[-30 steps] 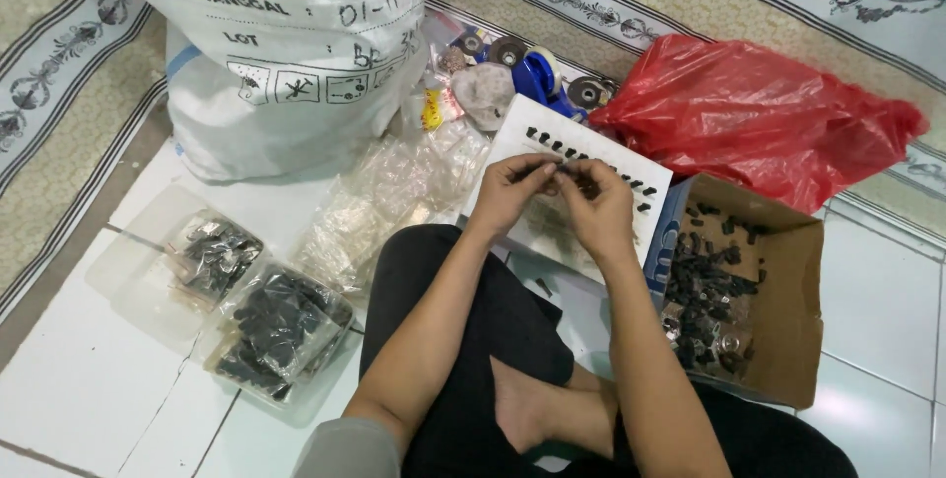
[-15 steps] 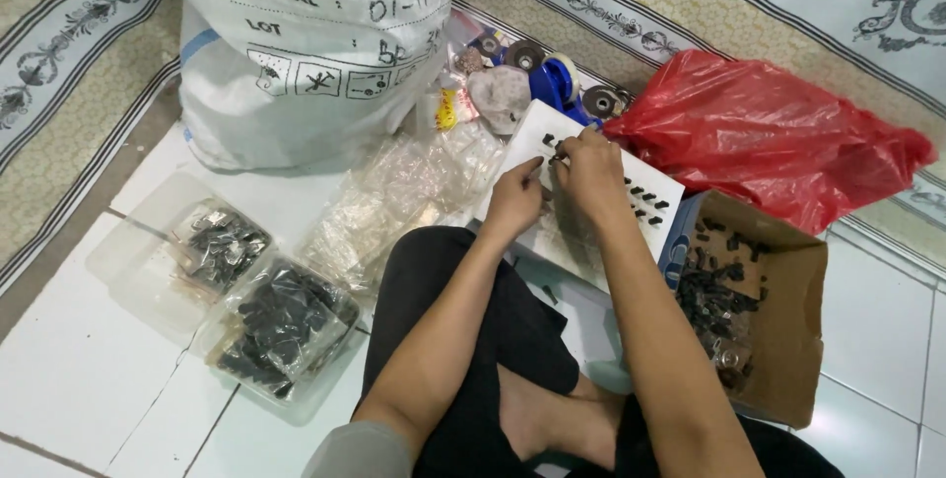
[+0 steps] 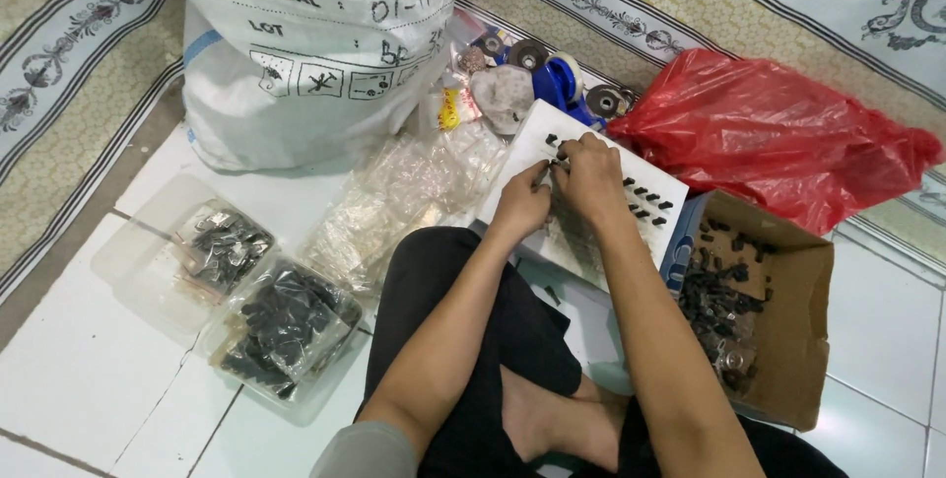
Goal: Picking up small metal components from a box and inserting them into a white foam organizer block.
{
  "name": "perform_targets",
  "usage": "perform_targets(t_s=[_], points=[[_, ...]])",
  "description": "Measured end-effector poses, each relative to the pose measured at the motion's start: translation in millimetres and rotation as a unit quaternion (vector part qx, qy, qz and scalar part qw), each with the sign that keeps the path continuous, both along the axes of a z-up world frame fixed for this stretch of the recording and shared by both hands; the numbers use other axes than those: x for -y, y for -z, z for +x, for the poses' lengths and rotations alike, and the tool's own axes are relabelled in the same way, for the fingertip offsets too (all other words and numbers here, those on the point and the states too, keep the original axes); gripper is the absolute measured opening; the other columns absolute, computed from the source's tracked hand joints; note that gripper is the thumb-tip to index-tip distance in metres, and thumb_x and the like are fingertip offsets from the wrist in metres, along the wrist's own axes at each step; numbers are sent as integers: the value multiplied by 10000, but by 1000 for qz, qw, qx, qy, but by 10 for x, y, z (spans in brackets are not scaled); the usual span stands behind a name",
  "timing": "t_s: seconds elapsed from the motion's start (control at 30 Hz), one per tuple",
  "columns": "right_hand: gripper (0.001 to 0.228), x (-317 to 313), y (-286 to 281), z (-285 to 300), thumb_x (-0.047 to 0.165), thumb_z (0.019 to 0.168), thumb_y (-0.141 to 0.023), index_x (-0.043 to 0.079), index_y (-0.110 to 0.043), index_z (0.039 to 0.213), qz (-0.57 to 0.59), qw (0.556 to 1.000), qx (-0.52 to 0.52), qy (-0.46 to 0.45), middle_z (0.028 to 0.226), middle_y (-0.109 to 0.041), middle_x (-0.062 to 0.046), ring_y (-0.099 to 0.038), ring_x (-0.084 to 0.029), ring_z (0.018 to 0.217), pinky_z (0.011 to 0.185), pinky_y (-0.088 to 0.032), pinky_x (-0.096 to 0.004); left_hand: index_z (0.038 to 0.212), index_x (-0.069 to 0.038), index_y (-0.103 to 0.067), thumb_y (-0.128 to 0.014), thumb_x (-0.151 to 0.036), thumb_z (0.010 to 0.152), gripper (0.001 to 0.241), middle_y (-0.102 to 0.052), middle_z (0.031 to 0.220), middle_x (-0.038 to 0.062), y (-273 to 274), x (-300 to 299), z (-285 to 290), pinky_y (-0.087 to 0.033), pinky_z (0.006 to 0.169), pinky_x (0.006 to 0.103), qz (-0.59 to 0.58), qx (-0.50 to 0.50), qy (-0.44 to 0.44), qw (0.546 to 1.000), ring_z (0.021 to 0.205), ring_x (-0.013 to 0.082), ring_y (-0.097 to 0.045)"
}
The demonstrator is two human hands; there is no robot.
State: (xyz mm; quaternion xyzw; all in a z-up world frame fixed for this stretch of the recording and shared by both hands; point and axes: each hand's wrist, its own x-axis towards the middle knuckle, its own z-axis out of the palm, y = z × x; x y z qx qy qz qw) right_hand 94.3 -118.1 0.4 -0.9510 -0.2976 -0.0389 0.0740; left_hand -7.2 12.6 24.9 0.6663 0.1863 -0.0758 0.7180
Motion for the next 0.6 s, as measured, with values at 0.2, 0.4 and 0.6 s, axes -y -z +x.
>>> perform_targets(t_s=[0.2,0.4,0.6], points=[[177,81,-296,-128,195,832,-808,98,-750,969,63,998,-1,16,876,-629,-85,-681,-325,886,802,-499,-431,1472,0,-536,-519,-92,959,521,-609,1353,317,-228,13,-140,-559,980,501,44,8,-6,999,1181,401,-667],[224,861,-774,-346,149,884,-798,36,-731,1065,142,989,21,36,926,-620,-185,-663,-408,919,822,-522,-478,1346,68,-614,-560,-113,965,425,-707,872,202,102,89,-35,-566,687,391,107,114,-95,983,787,230,-668],[356,2644,-518,-471,298,977,-697,-40,-711,1089,40,980,-19,192,1082,-702,-240,-628,-411,1047,873,-486,-504,1333,-22,-631,-528,-204,982,408,-700,1290,161,207,563,-154,-508,1058,440,224,281,-28,933,1188,307,-666]])
